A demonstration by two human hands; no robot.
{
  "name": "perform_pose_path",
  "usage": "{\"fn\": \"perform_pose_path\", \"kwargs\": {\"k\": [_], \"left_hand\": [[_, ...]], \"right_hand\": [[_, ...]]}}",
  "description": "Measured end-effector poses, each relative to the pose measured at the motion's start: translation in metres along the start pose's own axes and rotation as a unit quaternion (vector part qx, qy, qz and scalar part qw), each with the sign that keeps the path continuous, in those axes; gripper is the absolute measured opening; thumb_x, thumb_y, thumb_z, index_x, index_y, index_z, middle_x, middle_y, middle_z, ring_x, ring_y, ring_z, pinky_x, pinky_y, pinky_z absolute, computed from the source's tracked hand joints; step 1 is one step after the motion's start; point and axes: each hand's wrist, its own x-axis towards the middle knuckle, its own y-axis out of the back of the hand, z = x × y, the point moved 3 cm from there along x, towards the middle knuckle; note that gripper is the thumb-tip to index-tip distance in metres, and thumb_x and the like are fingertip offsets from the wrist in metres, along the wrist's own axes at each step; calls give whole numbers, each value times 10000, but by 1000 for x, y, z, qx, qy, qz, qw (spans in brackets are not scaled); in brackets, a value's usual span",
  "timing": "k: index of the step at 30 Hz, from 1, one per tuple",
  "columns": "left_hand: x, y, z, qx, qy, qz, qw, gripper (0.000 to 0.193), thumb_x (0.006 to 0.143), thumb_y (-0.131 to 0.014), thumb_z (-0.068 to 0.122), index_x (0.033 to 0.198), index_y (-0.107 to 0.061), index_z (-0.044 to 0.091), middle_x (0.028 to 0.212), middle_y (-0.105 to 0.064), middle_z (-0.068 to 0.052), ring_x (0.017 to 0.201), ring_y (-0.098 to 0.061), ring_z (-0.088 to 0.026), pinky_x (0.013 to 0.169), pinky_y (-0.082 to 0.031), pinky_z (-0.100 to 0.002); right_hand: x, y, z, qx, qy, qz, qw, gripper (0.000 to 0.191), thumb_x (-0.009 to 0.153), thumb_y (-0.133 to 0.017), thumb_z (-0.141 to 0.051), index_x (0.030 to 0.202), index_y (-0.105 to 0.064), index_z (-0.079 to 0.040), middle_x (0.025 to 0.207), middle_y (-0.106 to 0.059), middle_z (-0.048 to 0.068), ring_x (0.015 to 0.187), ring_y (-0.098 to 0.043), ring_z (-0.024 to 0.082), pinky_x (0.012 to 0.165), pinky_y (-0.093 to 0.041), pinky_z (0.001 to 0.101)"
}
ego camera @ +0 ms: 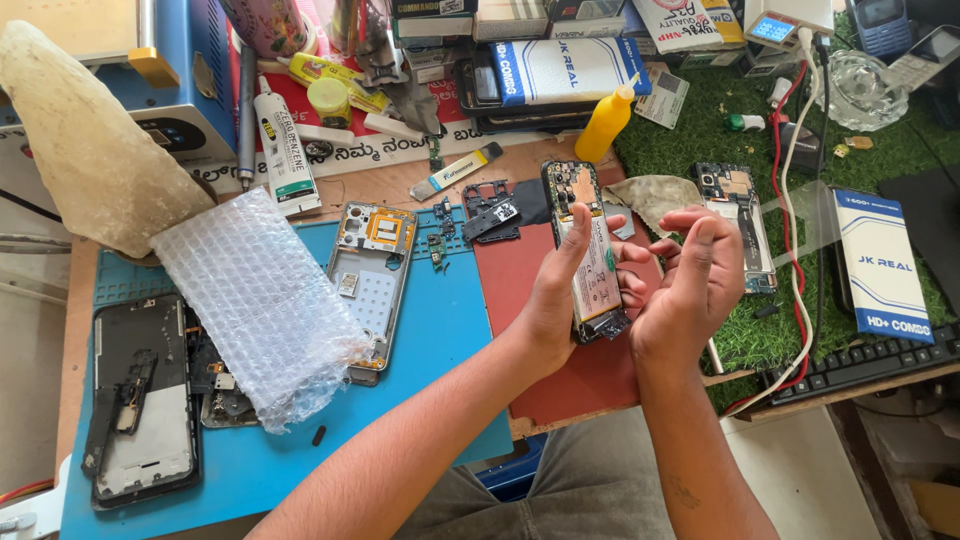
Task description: The person applies adhesive from a tube along the edge of a phone back cover, then inserts the battery into the phone body and presses the back cover onto the phone, pressing along its edges to seal it closed.
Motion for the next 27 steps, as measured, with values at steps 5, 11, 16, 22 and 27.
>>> {"fn": "perform_pose_path", "kwargs": {"k": [5,11,16,22,27], "left_hand": [[2,0,0,-8,-3,-9,1000,931,950,-532,739,1487,-348,3,1081,-639,-113,835,-692,-165,724,-597,-305],[-1,0,1,12,-3,0,1000,970,912,-431,798,1491,-361,22,1043,-630,-58,820,-641,-132,712,-558,-283],[1,1,10,78,-91,42,992,886,997,-343,773,1522,-457,68,976,-525,15,809,-480,-67,703,-424,-203],[-1,4,34,163,-174,114,965,499,1113,-458,490,1296,-476,26,1003,-495,2,852,-474,-79,707,-429,-251],[1,1,45,156,-175,154,960,404,1063,-509,390,1289,-551,57,1104,-606,-21,950,-562,-65,828,-491,-247]], "right_hand": [[0,1,1,15,-27,5,1000,243,1158,-526,-255,1081,-572,-29,1157,-597,60,931,-533,118,872,-472,283],[-2,-1,0,21,-34,4,999,289,1140,-553,-298,1060,-586,-22,1126,-603,50,901,-539,119,815,-460,266],[-3,-14,-7,-46,22,-180,982,377,1124,-588,-383,1242,-619,-26,1080,-584,17,960,-544,77,889,-455,219],[-9,-24,-8,-56,-21,-262,963,307,1019,-700,-198,1222,-622,19,1145,-571,32,935,-535,63,780,-453,203],[-7,-18,0,-106,-51,-193,974,235,1098,-581,-104,1257,-660,50,1083,-689,28,968,-609,61,856,-503,198]]}}
